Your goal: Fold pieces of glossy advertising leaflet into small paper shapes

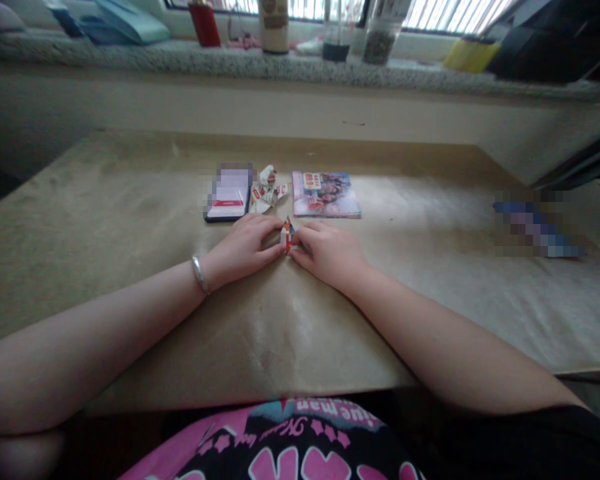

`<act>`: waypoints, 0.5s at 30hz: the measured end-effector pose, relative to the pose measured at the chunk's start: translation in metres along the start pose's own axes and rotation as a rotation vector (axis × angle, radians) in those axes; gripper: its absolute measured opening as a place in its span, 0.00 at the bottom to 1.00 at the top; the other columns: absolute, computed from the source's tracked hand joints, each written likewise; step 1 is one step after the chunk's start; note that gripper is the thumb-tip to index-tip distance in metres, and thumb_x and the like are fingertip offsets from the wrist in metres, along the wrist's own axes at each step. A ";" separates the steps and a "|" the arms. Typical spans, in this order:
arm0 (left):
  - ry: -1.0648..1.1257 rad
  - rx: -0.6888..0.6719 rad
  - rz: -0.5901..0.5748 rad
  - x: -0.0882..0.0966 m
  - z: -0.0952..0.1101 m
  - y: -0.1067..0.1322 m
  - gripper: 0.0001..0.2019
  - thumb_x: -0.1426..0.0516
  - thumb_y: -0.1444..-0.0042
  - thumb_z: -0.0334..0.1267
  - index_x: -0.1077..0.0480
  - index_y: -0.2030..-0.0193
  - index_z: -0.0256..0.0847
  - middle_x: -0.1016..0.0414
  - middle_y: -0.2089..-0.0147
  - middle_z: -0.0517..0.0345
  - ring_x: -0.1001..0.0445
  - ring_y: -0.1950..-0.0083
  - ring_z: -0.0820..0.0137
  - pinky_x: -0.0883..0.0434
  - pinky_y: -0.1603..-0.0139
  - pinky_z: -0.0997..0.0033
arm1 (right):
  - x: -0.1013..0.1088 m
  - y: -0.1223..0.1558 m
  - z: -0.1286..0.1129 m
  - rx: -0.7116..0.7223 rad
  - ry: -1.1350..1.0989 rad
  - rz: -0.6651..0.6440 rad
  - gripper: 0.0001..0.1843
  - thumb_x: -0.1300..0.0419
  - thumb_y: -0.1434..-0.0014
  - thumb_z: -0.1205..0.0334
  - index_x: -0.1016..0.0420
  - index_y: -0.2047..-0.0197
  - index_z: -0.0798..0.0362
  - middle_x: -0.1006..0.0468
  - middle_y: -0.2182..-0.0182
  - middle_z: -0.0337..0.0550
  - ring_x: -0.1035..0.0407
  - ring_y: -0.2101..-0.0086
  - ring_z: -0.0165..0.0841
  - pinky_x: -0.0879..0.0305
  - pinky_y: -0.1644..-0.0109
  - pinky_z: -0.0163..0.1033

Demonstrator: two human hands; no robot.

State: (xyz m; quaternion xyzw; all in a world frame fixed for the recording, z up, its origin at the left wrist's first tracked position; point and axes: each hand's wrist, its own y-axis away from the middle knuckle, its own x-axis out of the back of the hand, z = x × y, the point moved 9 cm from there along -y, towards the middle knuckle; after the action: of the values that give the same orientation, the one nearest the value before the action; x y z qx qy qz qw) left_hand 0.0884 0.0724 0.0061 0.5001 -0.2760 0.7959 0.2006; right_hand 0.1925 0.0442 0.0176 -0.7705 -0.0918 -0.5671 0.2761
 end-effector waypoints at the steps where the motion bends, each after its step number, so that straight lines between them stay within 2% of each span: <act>1: 0.016 0.000 0.003 0.000 -0.001 0.000 0.19 0.45 0.40 0.46 0.30 0.48 0.35 0.26 0.47 0.47 0.31 0.45 0.58 0.36 0.42 0.57 | 0.000 0.000 0.000 -0.006 0.005 0.003 0.11 0.42 0.39 0.53 0.24 0.62 0.51 0.22 0.61 0.46 0.29 0.61 0.38 0.37 0.60 0.39; 9: 0.131 0.013 0.030 0.004 -0.004 -0.001 0.18 0.40 0.43 0.42 0.29 0.48 0.38 0.23 0.50 0.51 0.27 0.48 0.60 0.32 0.45 0.58 | -0.002 -0.004 0.009 -0.065 -0.116 0.035 0.07 0.41 0.41 0.57 0.25 0.63 0.51 0.22 0.62 0.45 0.30 0.60 0.39 0.37 0.55 0.42; 15: 0.261 -0.018 0.061 0.005 -0.005 0.000 0.21 0.38 0.45 0.39 0.31 0.45 0.38 0.24 0.49 0.49 0.26 0.47 0.62 0.31 0.44 0.59 | -0.006 -0.005 0.027 -0.206 -0.217 0.088 0.10 0.37 0.47 0.58 0.28 0.63 0.52 0.24 0.67 0.45 0.32 0.65 0.38 0.37 0.61 0.42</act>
State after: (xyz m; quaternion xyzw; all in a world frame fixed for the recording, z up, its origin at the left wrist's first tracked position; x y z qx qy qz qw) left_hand 0.0832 0.0759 0.0088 0.3820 -0.2695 0.8575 0.2149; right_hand 0.2102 0.0636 0.0086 -0.8549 -0.0286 -0.4742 0.2084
